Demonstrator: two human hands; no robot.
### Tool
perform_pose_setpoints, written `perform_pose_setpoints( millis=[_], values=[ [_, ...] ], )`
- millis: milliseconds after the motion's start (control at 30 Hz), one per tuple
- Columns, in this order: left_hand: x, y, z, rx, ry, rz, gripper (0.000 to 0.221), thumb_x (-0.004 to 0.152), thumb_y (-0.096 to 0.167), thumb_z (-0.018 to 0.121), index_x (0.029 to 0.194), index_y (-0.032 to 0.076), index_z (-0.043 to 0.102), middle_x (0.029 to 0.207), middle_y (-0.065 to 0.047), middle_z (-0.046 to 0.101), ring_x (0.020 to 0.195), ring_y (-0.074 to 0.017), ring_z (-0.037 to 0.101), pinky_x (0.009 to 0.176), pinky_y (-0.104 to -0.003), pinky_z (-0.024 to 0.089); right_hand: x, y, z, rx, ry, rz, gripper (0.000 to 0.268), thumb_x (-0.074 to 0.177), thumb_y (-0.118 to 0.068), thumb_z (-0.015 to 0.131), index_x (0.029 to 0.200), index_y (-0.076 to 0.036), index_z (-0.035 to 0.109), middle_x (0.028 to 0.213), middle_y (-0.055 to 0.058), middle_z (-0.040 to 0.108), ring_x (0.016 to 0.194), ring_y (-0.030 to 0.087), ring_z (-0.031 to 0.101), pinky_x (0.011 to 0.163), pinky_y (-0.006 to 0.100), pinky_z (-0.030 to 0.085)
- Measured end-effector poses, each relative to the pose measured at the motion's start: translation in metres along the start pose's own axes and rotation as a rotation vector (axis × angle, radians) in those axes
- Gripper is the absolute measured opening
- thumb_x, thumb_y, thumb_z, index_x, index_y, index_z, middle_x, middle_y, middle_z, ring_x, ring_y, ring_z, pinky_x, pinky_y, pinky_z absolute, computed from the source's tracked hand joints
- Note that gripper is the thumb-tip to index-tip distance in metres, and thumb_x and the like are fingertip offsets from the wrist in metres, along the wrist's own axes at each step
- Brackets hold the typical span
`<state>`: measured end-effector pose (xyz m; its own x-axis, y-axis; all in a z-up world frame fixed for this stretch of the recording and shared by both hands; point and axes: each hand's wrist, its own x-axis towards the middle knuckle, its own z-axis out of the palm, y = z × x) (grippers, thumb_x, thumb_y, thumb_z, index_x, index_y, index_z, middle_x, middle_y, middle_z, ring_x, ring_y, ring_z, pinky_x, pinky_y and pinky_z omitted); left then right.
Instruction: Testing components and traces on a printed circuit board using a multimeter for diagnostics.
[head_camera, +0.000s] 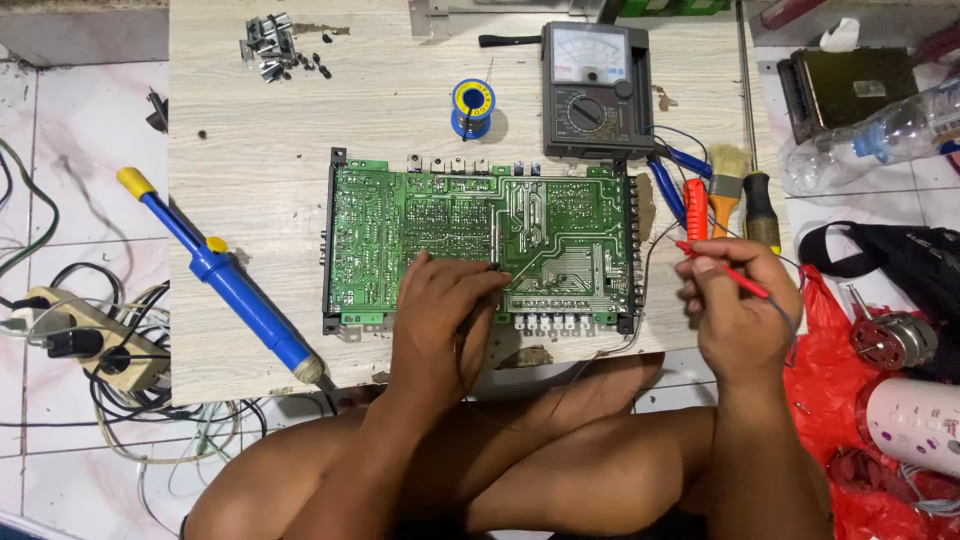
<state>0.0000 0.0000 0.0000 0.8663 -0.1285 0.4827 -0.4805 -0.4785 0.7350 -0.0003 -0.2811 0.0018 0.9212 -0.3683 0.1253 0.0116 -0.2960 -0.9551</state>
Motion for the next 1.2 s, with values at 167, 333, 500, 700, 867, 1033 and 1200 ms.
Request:
perform_pose_setpoints(
  millis=[167, 333, 500, 700, 867, 1033, 1200],
  values=[
    [0.001, -0.006, 0.003, -0.010, 0.048, -0.029, 0.020, 0.093, 0.008, 0.066, 0.112, 0.010, 0.072, 0.108, -0.010, 0.074, 0.107, -0.0307, 0.067, 0.115, -0.056, 0.035, -0.003, 0.009, 0.008, -0.073, -0.057, -0.057, 0.017, 0.101, 0.001, 0.059, 0.116, 0.002, 0.067, 0.092, 0.018, 0.070, 0.069, 0.015, 0.060, 0.060, 0.026, 0.051],
    [0.002, -0.031, -0.005, 0.016, 0.096, -0.070, 0.021, 0.101, 0.016, 0.060, 0.118, 0.011, 0.072, 0.109, -0.014, 0.074, 0.111, -0.0361, 0.065, 0.114, -0.058, 0.033, -0.001, 0.010, 0.014, -0.086, -0.059, -0.067, 0.017, 0.104, -0.003, 0.061, 0.116, 0.000, 0.072, 0.101, 0.023, 0.072, 0.081, 0.020, 0.067, 0.073, 0.031, 0.060],
    [0.008, -0.046, -0.025, 0.178, 0.240, -0.061, 0.028, 0.103, 0.012, 0.061, 0.131, 0.008, 0.064, 0.120, -0.015, 0.069, 0.118, -0.0368, 0.062, 0.111, -0.053, 0.039, -0.002, 0.000, 0.018, -0.165, -0.069, -0.007, 0.021, 0.100, -0.006, 0.068, 0.120, -0.005, 0.074, 0.102, 0.022, 0.073, 0.083, 0.020, 0.069, 0.076, 0.034, 0.061],
    [0.004, -0.061, -0.041, 0.294, 0.284, -0.140, 0.039, 0.099, 0.008, 0.071, 0.135, 0.003, 0.057, 0.127, -0.019, 0.064, 0.121, -0.0429, 0.060, 0.110, -0.053, 0.039, 0.001, 0.004, 0.025, -0.168, -0.105, 0.059, 0.030, 0.094, -0.006, 0.075, 0.124, -0.002, 0.070, 0.108, 0.024, 0.071, 0.094, 0.022, 0.069, 0.081, 0.035, 0.060],
    [0.010, -0.054, -0.048, 0.114, 0.310, -0.394, 0.041, 0.100, 0.010, 0.068, 0.139, 0.006, 0.057, 0.131, -0.021, 0.062, 0.118, -0.0463, 0.063, 0.099, -0.054, 0.052, 0.008, 0.018, 0.028, -0.151, -0.120, 0.116, 0.036, 0.091, -0.010, 0.079, 0.126, -0.005, 0.070, 0.110, 0.019, 0.072, 0.095, 0.017, 0.067, 0.083, 0.032, 0.059],
    [0.024, -0.044, -0.055, 0.067, 0.308, -0.632, 0.045, 0.098, 0.020, 0.067, 0.141, 0.009, 0.058, 0.130, -0.023, 0.065, 0.117, -0.0459, 0.064, 0.095, -0.056, 0.055, 0.017, 0.035, 0.030, -0.146, -0.137, 0.150, 0.043, 0.088, -0.016, 0.084, 0.127, -0.007, 0.070, 0.109, 0.017, 0.072, 0.093, 0.016, 0.063, 0.085, 0.033, 0.056],
    [0.024, -0.049, -0.058, -0.103, 0.320, -0.754, 0.047, 0.096, 0.027, 0.067, 0.141, 0.015, 0.060, 0.140, -0.019, 0.063, 0.122, -0.0390, 0.065, 0.103, -0.051, 0.053, 0.016, 0.019, 0.035, -0.021, -0.095, 0.280, 0.052, 0.084, -0.010, 0.085, 0.132, -0.004, 0.068, 0.112, 0.023, 0.069, 0.100, 0.021, 0.060, 0.095, 0.040, 0.053]
  ],
)
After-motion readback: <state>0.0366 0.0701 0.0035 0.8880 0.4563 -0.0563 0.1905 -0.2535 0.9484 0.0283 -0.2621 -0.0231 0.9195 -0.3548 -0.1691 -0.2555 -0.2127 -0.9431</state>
